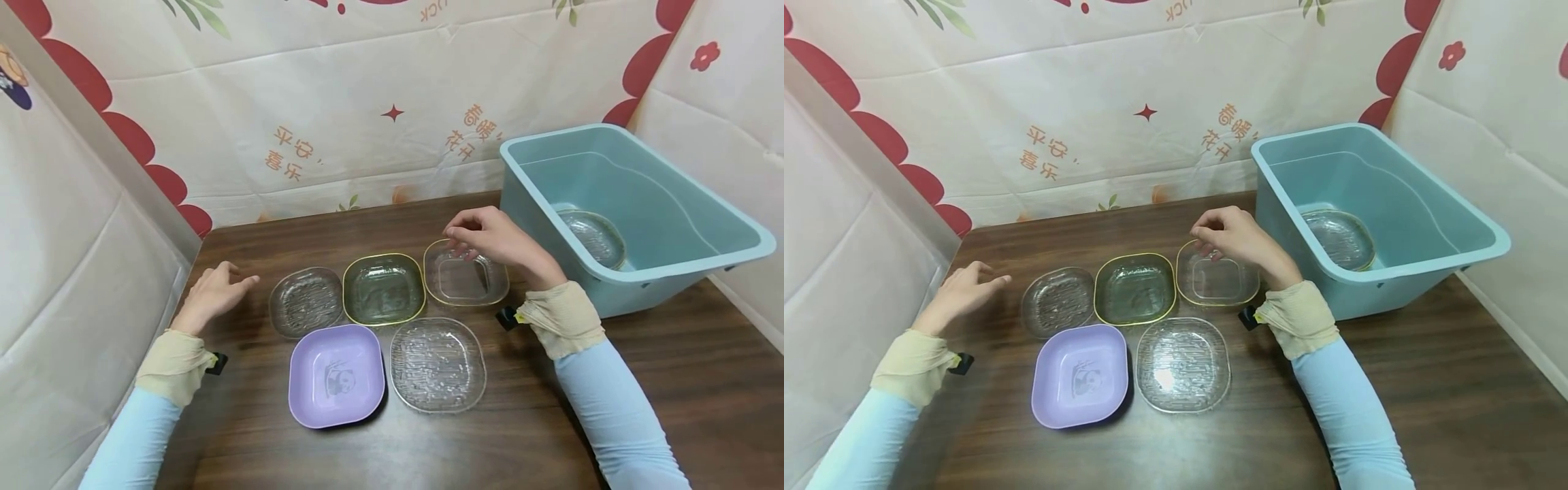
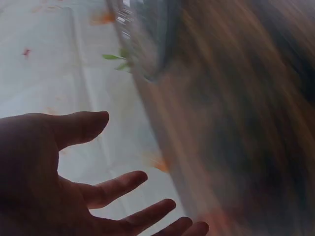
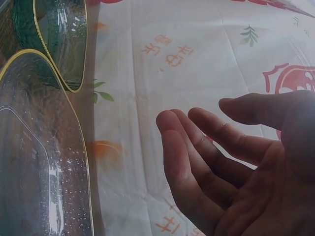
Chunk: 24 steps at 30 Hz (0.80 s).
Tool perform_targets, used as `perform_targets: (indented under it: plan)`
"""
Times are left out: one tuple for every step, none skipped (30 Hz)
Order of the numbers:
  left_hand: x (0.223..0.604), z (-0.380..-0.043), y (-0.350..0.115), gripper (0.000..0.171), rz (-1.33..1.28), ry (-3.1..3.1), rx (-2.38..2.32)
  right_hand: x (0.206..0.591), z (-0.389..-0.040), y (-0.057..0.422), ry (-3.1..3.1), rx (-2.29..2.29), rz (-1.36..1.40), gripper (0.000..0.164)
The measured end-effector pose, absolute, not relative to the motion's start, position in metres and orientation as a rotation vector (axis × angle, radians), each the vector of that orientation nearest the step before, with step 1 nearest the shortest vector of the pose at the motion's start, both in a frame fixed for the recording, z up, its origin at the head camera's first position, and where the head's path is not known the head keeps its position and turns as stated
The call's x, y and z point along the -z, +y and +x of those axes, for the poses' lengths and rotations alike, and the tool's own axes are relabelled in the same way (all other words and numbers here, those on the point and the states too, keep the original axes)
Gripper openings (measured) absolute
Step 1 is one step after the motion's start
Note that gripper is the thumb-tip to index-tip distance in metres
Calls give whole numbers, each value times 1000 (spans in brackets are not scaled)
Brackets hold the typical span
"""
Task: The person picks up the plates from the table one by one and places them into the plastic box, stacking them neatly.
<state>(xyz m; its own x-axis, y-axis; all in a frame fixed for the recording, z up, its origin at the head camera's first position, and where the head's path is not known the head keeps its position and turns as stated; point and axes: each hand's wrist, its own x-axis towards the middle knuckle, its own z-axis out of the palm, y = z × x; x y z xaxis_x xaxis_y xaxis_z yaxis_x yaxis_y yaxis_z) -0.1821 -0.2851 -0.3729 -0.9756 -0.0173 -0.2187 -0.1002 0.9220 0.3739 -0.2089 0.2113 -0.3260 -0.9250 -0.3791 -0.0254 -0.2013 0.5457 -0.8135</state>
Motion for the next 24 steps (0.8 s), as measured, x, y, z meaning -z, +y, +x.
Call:
perform_targets:
  plan:
    - [374, -183, -290, 82, -85, 2846, -554, 326, -209, 211, 2578, 1324, -491, 26]
    - [375, -183, -293, 83, -87, 2828, -539, 326, -209, 211, 2577, 1324, -490, 27]
    - [375, -183, -296, 84, -86, 2812, -525, 326, -209, 210, 2575, 1321, -491, 27]
    - [376, -184, -297, 84, -79, 2797, -511, 326, -209, 210, 2575, 1312, -494, 27]
    - [376, -184, -298, 83, -73, 2778, -508, 326, -209, 210, 2574, 1307, -495, 27]
    - [377, -185, -297, 82, -70, 2756, -519, 325, -208, 210, 2571, 1306, -497, 28]
    - [378, -185, -296, 79, -68, 2731, -537, 325, -208, 209, 2569, 1303, -496, 27]
    - [379, -186, -293, 77, -62, 2709, -562, 325, -208, 209, 2566, 1303, -497, 27]
    - [380, -187, -290, 74, -56, 2688, -593, 324, -207, 209, 2561, 1306, -496, 27]
    - [382, -188, -286, 72, -54, 2667, -635, 324, -207, 210, 2560, 1306, -496, 27]
    - [383, -189, -282, 70, -57, 2645, -675, 323, -207, 210, 2558, 1309, -496, 27]
    - [385, -190, -277, 68, -57, 2631, -706, 323, -207, 211, 2558, 1310, -497, 27]
    - [386, -191, -273, 67, -56, 2620, -731, 323, -206, 211, 2555, 1312, -495, 27]
    - [388, -192, -269, 66, -53, 2614, -750, 323, -207, 211, 2552, 1315, -496, 28]
    - [389, -193, -264, 65, -49, 2608, -766, 323, -207, 212, 2551, 1318, -499, 28]
    - [391, -193, -260, 62, -45, 2605, -776, 324, -207, 212, 2550, 1321, -500, 28]
    - [392, -194, -257, 60, -37, 2604, -782, 325, -207, 213, 2546, 1328, -502, 28]
    - [393, -195, -253, 56, -29, 2599, -795, 325, -207, 214, 2547, 1332, -503, 27]
    - [394, -196, -251, 52, -22, 2594, -808, 326, -207, 214, 2547, 1337, -503, 27]
    - [395, -197, -248, 47, -15, 2589, -825, 326, -207, 214, 2547, 1344, -503, 27]
    - [396, -197, -246, 42, -10, 2582, -845, 326, -207, 214, 2549, 1347, -503, 27]
    - [397, -197, -244, 37, -11, 2577, -862, 325, -207, 214, 2551, 1351, -502, 27]
    - [398, -197, -243, 33, -8, 2569, -880, 325, -207, 214, 2554, 1347, -507, 27]
    - [398, -197, -242, 31, -8, 2563, -892, 325, -207, 214, 2558, 1345, -510, 27]
